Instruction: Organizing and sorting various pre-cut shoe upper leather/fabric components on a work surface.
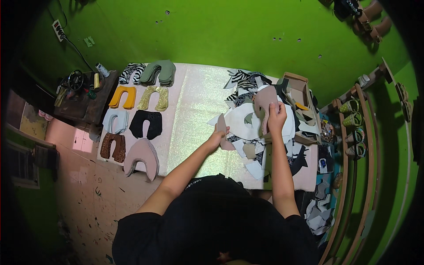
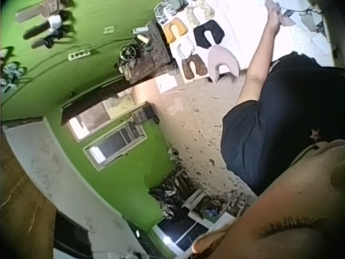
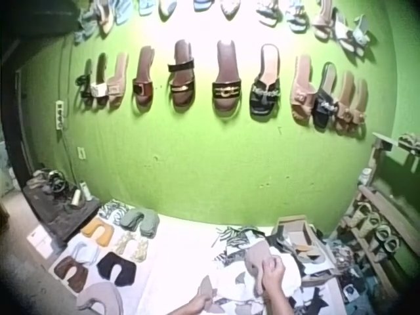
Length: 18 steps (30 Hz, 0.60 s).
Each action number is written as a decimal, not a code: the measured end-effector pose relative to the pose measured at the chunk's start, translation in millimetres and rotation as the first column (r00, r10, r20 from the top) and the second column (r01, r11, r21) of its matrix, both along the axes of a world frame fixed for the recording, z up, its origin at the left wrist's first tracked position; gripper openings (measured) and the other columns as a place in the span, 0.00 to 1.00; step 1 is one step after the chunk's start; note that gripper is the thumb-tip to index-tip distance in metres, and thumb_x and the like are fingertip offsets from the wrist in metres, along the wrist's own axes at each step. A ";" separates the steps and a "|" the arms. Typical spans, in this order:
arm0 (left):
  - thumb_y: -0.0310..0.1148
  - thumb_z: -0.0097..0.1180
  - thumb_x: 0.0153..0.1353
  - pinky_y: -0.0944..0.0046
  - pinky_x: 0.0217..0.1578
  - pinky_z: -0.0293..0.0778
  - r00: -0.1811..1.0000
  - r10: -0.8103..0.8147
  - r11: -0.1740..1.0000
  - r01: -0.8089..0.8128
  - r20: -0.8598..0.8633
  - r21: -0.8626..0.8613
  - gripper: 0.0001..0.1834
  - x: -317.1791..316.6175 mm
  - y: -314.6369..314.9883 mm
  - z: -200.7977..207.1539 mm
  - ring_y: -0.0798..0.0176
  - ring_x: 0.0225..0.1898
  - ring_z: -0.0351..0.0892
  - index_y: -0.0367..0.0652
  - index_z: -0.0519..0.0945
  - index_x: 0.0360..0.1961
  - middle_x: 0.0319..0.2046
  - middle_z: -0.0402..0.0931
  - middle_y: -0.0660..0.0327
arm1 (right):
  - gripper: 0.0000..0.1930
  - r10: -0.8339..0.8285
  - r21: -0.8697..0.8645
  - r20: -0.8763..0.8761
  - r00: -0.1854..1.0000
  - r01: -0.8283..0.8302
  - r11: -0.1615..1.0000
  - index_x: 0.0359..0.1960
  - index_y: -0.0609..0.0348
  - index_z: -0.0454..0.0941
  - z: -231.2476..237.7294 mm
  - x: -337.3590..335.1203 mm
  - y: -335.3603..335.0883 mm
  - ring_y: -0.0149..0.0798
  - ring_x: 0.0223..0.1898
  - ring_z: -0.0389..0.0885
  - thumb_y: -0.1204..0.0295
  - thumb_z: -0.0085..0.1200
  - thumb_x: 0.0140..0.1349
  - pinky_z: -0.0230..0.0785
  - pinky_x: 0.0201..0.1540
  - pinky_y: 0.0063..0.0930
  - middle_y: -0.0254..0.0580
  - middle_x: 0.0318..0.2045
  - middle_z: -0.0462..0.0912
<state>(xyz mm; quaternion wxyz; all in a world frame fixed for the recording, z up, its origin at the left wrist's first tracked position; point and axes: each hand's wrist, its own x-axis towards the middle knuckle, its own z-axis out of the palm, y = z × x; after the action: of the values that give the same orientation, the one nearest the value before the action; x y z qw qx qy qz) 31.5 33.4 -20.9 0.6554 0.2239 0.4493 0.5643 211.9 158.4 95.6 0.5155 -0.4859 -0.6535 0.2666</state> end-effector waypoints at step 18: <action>0.28 0.51 0.53 0.69 0.27 0.70 0.852 0.250 0.932 -0.341 0.460 0.124 0.05 -132.5 -116.0 68.9 0.71 0.20 0.67 0.41 0.68 0.28 0.19 0.66 0.65 | 0.09 0.583 -0.261 -0.456 0.672 -0.727 0.635 0.39 0.62 0.60 54.8 -123.0 -98.6 0.35 0.18 0.77 0.72 0.42 0.61 0.70 0.18 0.22 0.44 0.28 0.73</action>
<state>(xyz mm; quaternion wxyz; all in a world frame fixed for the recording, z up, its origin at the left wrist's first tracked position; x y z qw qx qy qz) -101.0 -82.5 48.0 0.6181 0.0846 0.2605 0.7368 89.0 59.8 150.5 0.3639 -0.2577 -0.6162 0.6492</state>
